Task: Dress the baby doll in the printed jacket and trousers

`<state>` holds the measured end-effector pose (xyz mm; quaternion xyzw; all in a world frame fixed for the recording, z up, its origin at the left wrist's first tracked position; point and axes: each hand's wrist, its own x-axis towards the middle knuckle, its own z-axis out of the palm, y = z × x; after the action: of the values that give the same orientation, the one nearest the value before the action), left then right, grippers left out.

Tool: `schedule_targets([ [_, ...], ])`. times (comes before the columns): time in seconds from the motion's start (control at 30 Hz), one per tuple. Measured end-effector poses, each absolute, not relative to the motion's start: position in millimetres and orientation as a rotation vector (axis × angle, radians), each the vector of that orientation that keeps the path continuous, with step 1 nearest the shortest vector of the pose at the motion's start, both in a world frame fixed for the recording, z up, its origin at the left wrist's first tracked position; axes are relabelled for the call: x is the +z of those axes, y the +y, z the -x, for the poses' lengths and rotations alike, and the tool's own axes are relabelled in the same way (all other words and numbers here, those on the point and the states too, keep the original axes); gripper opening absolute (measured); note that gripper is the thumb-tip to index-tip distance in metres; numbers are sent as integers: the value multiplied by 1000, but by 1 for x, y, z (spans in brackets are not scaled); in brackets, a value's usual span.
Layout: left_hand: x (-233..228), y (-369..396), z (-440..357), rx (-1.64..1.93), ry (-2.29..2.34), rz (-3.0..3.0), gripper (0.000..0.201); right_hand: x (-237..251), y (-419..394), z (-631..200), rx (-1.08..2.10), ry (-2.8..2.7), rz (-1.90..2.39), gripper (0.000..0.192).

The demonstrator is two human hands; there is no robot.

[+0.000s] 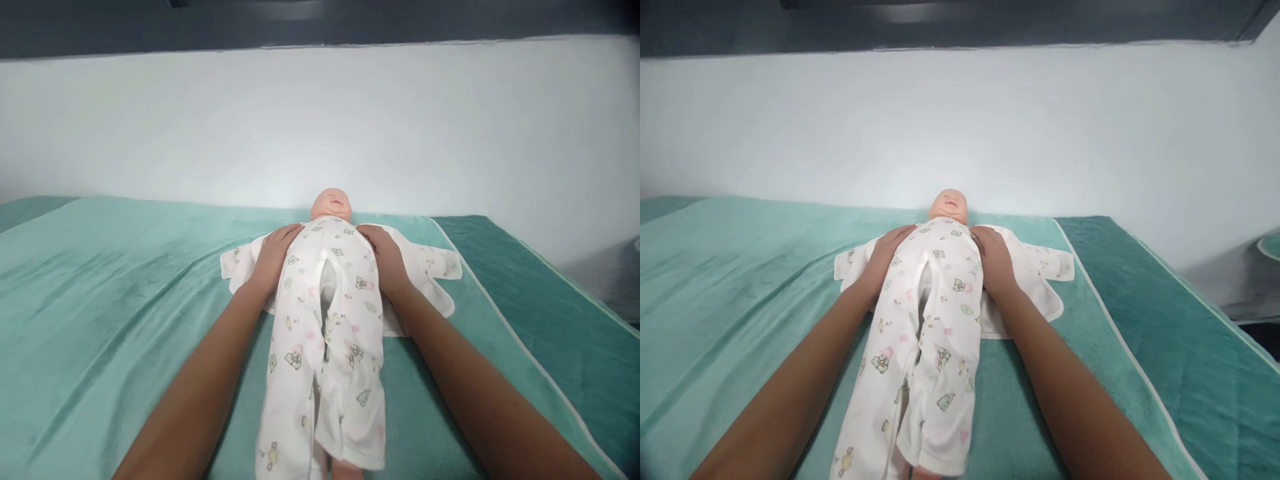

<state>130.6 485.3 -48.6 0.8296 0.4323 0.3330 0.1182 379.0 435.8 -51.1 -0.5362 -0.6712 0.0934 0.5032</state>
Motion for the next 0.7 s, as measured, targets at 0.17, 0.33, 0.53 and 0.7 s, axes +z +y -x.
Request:
schedule_targets([
  [0.17, -55, 462, -121, 1003, 1149, -2442, 50, -61, 415, -378, 286, -1475, 1434, 32],
  [0.33, -49, 442, -125, 970, 1253, -2454, 45, -62, 412, -382, 556, -1269, 1547, 18],
  [0.53, -39, 427, -138, 1047, 1491, -2232, 31, -53, 415, -383, 799, -1156, 1437, 22],
  [0.7, -43, 418, -145, 1137, 1308, -1650, 22, -41, 404, -382, 773, -1257, 1375, 20],
])
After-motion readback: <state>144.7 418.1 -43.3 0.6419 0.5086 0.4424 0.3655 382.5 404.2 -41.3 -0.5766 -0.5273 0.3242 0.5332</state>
